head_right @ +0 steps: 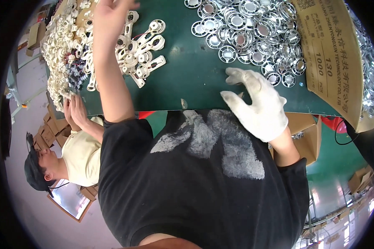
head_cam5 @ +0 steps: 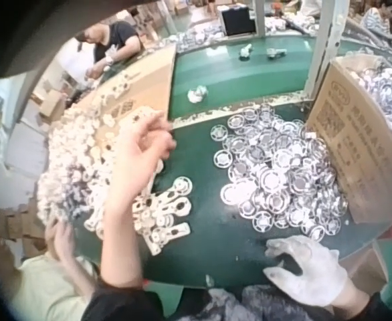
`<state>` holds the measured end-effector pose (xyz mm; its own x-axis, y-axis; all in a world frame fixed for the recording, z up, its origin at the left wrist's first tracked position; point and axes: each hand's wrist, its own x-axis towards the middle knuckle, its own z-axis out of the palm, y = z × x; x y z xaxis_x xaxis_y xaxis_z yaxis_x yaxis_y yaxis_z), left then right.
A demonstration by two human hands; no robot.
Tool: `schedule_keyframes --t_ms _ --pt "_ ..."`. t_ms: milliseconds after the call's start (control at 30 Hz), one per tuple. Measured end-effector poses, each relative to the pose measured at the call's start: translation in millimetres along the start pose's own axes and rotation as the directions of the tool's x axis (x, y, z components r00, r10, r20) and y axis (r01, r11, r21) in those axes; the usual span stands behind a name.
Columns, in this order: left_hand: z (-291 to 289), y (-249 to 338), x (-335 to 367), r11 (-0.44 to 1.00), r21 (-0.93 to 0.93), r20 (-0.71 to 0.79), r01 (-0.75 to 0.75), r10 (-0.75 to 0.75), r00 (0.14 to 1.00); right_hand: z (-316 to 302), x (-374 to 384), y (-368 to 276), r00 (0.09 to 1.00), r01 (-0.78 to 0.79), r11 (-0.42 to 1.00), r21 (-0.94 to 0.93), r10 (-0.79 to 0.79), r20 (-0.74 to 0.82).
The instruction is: The person assembles small electronic components by hand, combining metal parts and plastic parts from a cardboard box at an industrial workstation.
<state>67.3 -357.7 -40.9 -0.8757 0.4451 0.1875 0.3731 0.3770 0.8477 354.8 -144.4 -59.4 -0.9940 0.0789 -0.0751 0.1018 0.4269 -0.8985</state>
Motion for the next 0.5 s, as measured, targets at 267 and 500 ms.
schedule_keyframes --t_ms 267,500 --pt "12 -31 -53 0.563 0.805 0.233 -0.189 -0.007 0.972 7 -4 8 0.993 0.101 0.995 -0.020 -0.099 0.070" --pt "8 34 -79 0.984 0.136 0.149 -0.112 0.092 0.985 16 1 11 0.942 0.257 0.958 -0.130 -0.278 -0.188"
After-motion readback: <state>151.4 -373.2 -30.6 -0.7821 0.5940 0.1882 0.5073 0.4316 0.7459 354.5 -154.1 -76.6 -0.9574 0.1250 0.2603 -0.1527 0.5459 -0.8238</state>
